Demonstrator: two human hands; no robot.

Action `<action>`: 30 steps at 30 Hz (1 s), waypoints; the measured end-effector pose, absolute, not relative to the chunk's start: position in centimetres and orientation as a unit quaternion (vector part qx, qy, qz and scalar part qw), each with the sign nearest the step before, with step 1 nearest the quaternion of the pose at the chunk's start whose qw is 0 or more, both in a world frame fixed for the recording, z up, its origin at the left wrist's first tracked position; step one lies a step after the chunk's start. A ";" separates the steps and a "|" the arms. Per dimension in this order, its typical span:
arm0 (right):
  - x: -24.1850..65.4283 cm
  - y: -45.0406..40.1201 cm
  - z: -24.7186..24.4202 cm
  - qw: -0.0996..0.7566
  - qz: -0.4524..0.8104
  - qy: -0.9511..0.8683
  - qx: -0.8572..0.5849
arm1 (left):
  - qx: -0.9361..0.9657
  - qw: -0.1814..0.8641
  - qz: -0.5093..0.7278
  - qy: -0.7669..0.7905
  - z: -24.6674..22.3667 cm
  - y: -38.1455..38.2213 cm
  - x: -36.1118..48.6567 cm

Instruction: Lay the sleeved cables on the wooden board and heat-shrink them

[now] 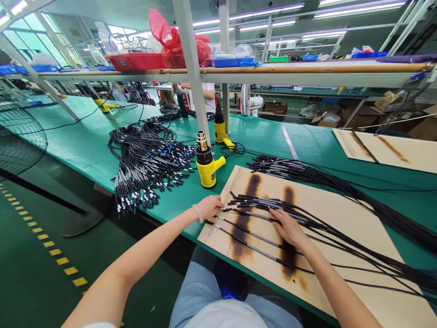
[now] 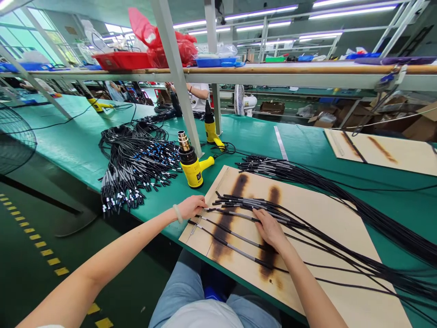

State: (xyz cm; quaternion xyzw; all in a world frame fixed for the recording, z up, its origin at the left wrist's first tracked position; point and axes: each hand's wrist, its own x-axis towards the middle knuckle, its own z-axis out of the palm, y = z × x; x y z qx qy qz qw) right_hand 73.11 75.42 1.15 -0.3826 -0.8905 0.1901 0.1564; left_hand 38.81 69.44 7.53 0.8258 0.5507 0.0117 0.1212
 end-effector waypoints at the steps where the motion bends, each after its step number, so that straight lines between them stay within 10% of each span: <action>1: 73.2 75.7 0.8 0.172 0.190 -0.886 -0.386 | 0.823 0.121 0.011 0.555 7.5 69.5 38.8; 30: 75.1 71.3 0.0 0.250 0.247 -0.853 -0.387 | 0.813 0.181 0.015 0.554 6.5 70.2 38.4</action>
